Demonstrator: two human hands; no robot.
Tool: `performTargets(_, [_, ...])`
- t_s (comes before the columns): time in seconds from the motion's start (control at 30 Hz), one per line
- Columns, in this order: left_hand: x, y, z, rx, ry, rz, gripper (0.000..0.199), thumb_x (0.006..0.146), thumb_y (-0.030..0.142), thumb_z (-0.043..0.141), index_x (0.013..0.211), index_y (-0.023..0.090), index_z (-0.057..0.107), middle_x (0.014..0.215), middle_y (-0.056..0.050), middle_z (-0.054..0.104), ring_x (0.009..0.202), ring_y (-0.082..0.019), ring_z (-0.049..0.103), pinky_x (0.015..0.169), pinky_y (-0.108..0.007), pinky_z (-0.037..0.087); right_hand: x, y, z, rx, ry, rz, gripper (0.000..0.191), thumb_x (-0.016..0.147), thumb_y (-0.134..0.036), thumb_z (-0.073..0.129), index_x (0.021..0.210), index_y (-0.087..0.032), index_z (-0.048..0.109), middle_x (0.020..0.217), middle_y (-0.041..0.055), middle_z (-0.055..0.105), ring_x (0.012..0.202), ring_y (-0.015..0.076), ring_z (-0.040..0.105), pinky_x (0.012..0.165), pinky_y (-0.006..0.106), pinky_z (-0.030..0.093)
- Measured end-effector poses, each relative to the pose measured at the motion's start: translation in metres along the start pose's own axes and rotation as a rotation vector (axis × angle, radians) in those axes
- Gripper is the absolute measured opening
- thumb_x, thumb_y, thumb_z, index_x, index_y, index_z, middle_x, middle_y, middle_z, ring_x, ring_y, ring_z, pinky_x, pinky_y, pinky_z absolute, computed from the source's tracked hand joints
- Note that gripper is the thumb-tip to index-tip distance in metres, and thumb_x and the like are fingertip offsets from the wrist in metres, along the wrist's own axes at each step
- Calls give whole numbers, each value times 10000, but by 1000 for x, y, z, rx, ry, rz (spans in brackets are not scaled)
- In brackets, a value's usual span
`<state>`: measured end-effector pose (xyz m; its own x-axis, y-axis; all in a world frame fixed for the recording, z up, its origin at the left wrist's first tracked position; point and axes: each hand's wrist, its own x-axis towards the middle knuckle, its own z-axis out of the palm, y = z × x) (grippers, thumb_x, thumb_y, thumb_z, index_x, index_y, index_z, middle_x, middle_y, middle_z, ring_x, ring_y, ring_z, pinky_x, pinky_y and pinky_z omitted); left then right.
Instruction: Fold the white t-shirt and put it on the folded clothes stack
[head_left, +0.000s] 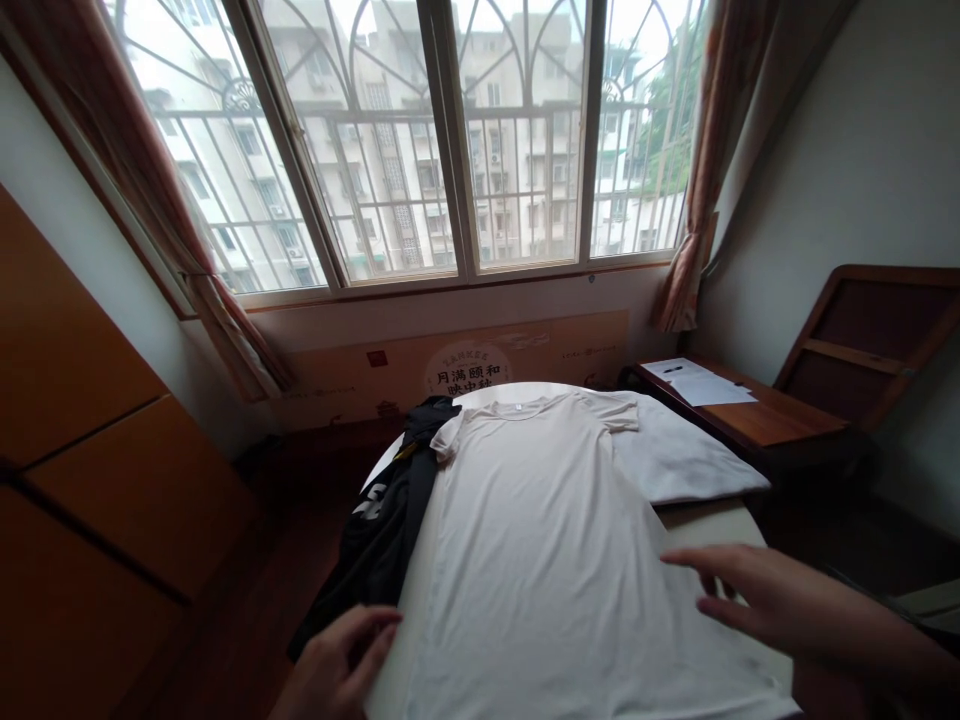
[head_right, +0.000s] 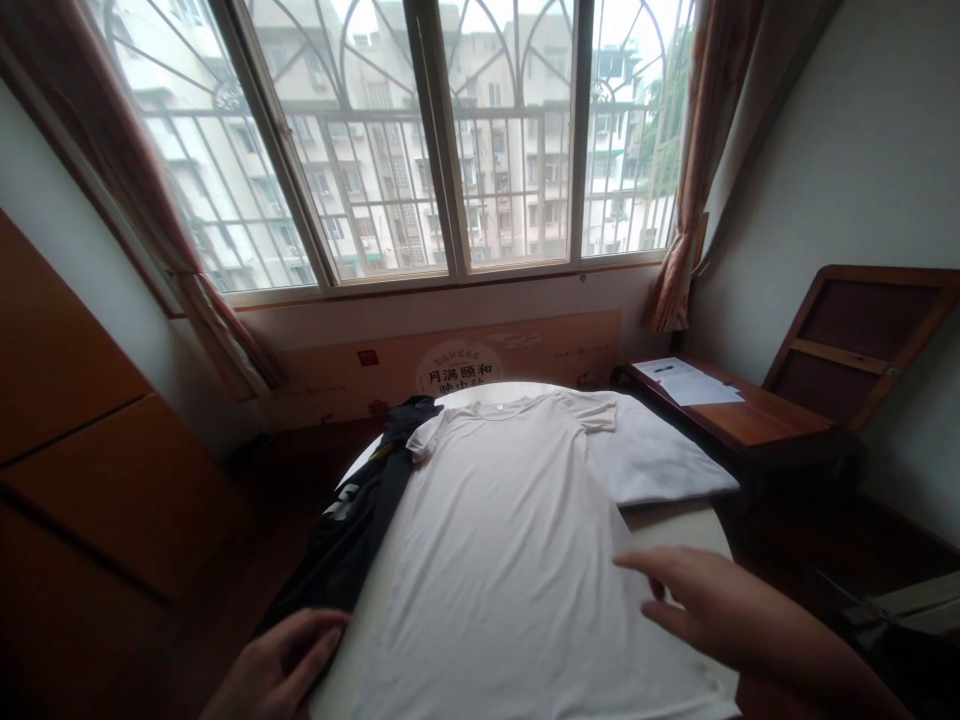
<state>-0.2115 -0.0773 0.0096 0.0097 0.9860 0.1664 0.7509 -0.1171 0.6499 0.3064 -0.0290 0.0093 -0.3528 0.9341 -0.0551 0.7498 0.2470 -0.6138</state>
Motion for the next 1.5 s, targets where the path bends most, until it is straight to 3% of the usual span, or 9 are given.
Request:
performTargets(0.1, [76, 29, -10, 73, 153, -7, 373, 876, 505, 554, 960, 226, 786, 948, -37, 795, 848, -212, 737, 733, -245, 554, 96, -68, -18, 274, -163, -235, 444, 834, -424, 692, 1252, -279, 712, 928, 46, 744, 820, 208, 671, 791, 316, 540])
performTargets(0.17, [132, 39, -9, 196, 183, -15, 376, 919, 443, 505, 998, 195, 775, 925, -53, 790, 838, -203, 727, 746, -249, 525, 168, -107, -13, 738, -232, -254, 419, 798, -360, 743, 1195, -231, 710, 901, 34, 724, 822, 194, 664, 761, 310, 543])
performTargets(0.27, [205, 39, 5, 434, 125, 4, 339, 949, 325, 477, 1070, 185, 762, 1056, -82, 776, 983, -209, 701, 844, -259, 492, 264, -146, 19, 1516, 1, 8, 300, 759, -212, 733, 1052, -220, 667, 799, 1, 699, 759, 170, 665, 769, 331, 554])
performTargets(0.43, [266, 7, 40, 571, 56, 8, 196, 812, 236, 680, 978, 201, 779, 1089, -97, 741, 1071, -259, 645, 910, -306, 477, 347, -164, 101, 1637, 210, 243, 166, 767, -141, 619, 873, -238, 536, 553, -90, 516, 509, 98, 529, 581, 240, 466])
performTargets(0.57, [282, -26, 52, 612, 23, 54, 285, 802, 148, 652, 1055, 227, 757, 1143, -81, 704, 1105, -261, 610, 896, -313, 477, 361, -148, 157, 1663, 277, 307, 220, 684, -99, 642, 841, -224, 552, 549, -83, 532, 492, 90, 515, 538, 222, 436])
performTargets(0.67, [291, -44, 51, 597, 26, 70, 314, 845, 100, 559, 1042, 243, 758, 1118, -68, 696, 1069, -244, 616, 861, -313, 481, 362, -133, 176, 1699, 250, 250, 254, 647, -86, 656, 858, -210, 589, 572, -65, 572, 533, 103, 554, 586, 247, 501])
performTargets(1.03, [310, -63, 52, 295, 68, 203, 183, 795, 104, 628, 843, 241, 739, 1059, -44, 678, 1085, -236, 580, 1005, -340, 435, 360, -111, 169, 1842, -40, 185, 306, 716, -96, 668, 1003, -188, 616, 674, -29, 674, 617, 129, 646, 717, 333, 567])
performTargets(1.3, [362, -80, 39, -156, 295, -193, 162, 962, 236, 518, 971, 144, 650, 874, -40, 683, 749, -160, 658, 710, -296, 548, 363, -110, 168, 1883, -46, 212, 327, 714, -103, 664, 1017, -209, 601, 663, -52, 672, 609, 120, 640, 729, 327, 551])
performTargets(1.5, [386, -101, 29, -317, 362, -490, 318, 974, 387, 604, 1187, 151, 617, 1067, -60, 674, 847, -159, 669, 730, -336, 592, 365, -110, 169, 1886, -52, 201, 326, 706, -111, 650, 1011, -212, 595, 661, -53, 664, 613, 120, 630, 715, 321, 545])
